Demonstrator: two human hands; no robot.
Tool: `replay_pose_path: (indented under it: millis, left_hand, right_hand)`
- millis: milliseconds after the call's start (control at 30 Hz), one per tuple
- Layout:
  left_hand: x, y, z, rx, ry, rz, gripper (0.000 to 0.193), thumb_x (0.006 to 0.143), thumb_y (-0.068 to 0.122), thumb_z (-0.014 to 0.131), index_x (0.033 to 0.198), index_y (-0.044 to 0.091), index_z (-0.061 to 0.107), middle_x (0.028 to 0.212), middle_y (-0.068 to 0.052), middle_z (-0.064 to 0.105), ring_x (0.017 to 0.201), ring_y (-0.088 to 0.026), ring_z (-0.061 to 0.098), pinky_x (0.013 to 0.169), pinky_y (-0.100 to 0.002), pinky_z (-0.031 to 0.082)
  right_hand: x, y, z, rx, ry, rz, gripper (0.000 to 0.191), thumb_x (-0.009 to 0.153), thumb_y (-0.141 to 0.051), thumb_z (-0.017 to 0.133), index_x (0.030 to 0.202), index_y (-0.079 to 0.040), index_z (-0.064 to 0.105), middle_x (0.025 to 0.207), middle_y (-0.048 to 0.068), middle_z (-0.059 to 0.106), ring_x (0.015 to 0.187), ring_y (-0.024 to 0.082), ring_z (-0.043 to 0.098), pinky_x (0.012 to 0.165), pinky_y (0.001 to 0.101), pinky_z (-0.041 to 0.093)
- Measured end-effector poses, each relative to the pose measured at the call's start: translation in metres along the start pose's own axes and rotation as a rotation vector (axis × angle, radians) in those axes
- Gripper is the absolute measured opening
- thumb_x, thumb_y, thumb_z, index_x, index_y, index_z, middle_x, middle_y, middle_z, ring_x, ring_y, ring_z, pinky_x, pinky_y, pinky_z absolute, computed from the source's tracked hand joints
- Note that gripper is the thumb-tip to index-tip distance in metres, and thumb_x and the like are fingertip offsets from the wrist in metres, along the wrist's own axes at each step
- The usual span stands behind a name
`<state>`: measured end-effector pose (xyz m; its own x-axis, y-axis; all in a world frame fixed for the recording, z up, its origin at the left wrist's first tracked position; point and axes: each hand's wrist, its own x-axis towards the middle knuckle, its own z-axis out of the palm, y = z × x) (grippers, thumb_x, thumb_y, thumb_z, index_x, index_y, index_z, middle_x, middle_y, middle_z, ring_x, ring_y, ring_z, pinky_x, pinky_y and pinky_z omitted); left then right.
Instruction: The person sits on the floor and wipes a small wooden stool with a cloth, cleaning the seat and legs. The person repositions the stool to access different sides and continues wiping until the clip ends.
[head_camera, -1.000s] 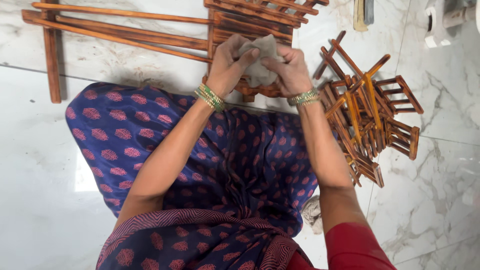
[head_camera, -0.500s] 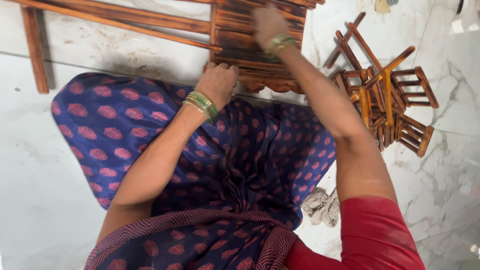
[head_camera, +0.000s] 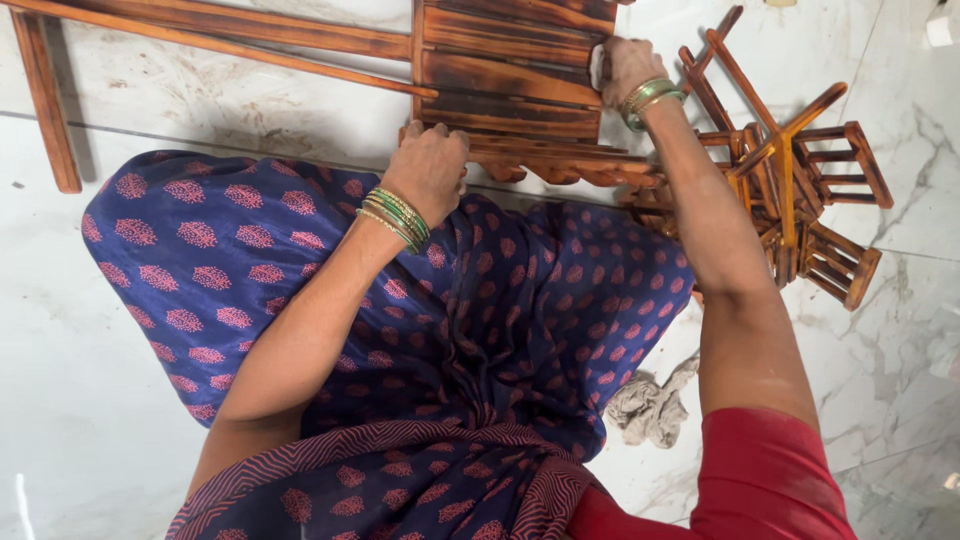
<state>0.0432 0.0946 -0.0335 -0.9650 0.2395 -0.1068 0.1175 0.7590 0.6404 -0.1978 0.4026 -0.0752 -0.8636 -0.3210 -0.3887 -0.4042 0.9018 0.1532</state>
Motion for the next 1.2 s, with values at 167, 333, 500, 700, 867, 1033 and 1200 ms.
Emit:
replay_pose_path:
  millis: [167, 333, 500, 700, 867, 1033, 1200]
  left_hand:
    - [-0.002, -0.002, 0.001, -0.014, 0.065, 0.059, 0.032, 0.074, 0.011, 0.084, 0.097, 0.0, 0.065, 0.095, -0.02, 0.068, 0.099, -0.038, 0.064, 0.094, -0.048, 0.048]
    - [-0.005, -0.003, -0.001, -0.009, 0.087, 0.053, 0.036, 0.07, 0.009, 0.084, 0.1, 0.0, 0.066, 0.098, -0.021, 0.068, 0.1, -0.04, 0.063, 0.093, -0.048, 0.048]
    - [-0.003, -0.003, -0.002, -0.015, 0.05, 0.036, 0.036, 0.069, 0.011, 0.086, 0.096, -0.001, 0.066, 0.097, -0.021, 0.068, 0.099, -0.04, 0.064, 0.094, -0.047, 0.048]
    - [0.002, -0.006, 0.007, 0.014, 0.058, 0.061, 0.027, 0.073, 0.013, 0.085, 0.089, 0.0, 0.066, 0.088, -0.019, 0.069, 0.092, -0.036, 0.067, 0.092, -0.047, 0.05]
    - [0.003, -0.011, 0.015, -0.028, 0.117, 0.061, 0.023, 0.074, 0.01, 0.083, 0.087, 0.002, 0.067, 0.088, -0.018, 0.069, 0.094, -0.038, 0.066, 0.089, -0.047, 0.05]
    - [-0.001, -0.01, 0.01, -0.087, 0.093, 0.001, 0.023, 0.076, 0.009, 0.083, 0.09, 0.003, 0.066, 0.087, -0.019, 0.069, 0.092, -0.039, 0.067, 0.085, -0.049, 0.054]
    - [-0.009, 0.003, 0.01, -0.14, 0.42, -0.036, 0.053, 0.064, 0.01, 0.09, 0.105, -0.003, 0.058, 0.093, -0.025, 0.067, 0.082, -0.045, 0.066, 0.068, -0.051, 0.055]
  right_hand:
    - [0.002, -0.081, -0.007, 0.249, 0.052, -0.492, 0.013, 0.079, -0.018, 0.078, 0.089, -0.012, 0.075, 0.086, 0.014, 0.072, 0.08, 0.033, 0.071, 0.073, 0.0474, 0.058]
    - [0.001, -0.186, -0.008, 0.453, 0.068, -0.852, 0.022, 0.08, -0.007, 0.074, 0.095, -0.008, 0.057, 0.089, 0.015, 0.065, 0.088, 0.04, 0.066, 0.073, 0.0519, 0.052]
    - [-0.015, -0.121, -0.017, 0.162, -0.086, -0.718, 0.027, 0.073, 0.001, 0.071, 0.095, -0.013, 0.065, 0.093, 0.009, 0.072, 0.094, 0.035, 0.069, 0.079, 0.0504, 0.055]
    - [-0.05, -0.021, -0.016, -0.008, -0.336, -0.139, 0.026, 0.075, 0.004, 0.073, 0.09, -0.017, 0.073, 0.097, 0.008, 0.077, 0.096, 0.029, 0.074, 0.089, 0.0449, 0.058]
    - [-0.037, -0.052, -0.009, 0.062, -0.372, -0.288, 0.037, 0.066, 0.01, 0.07, 0.09, -0.018, 0.077, 0.099, 0.008, 0.077, 0.095, 0.028, 0.074, 0.084, 0.0431, 0.06]
    - [-0.025, -0.15, -0.022, 0.457, -0.028, -0.823, 0.022, 0.076, -0.007, 0.07, 0.098, -0.008, 0.071, 0.092, 0.011, 0.072, 0.083, 0.029, 0.069, 0.074, 0.0426, 0.055]
    - [-0.044, -0.163, -0.061, 0.45, -0.224, -0.331, 0.021, 0.102, -0.027, 0.064, 0.107, -0.008, 0.069, 0.093, 0.012, 0.072, 0.084, 0.029, 0.072, 0.08, 0.0424, 0.058]
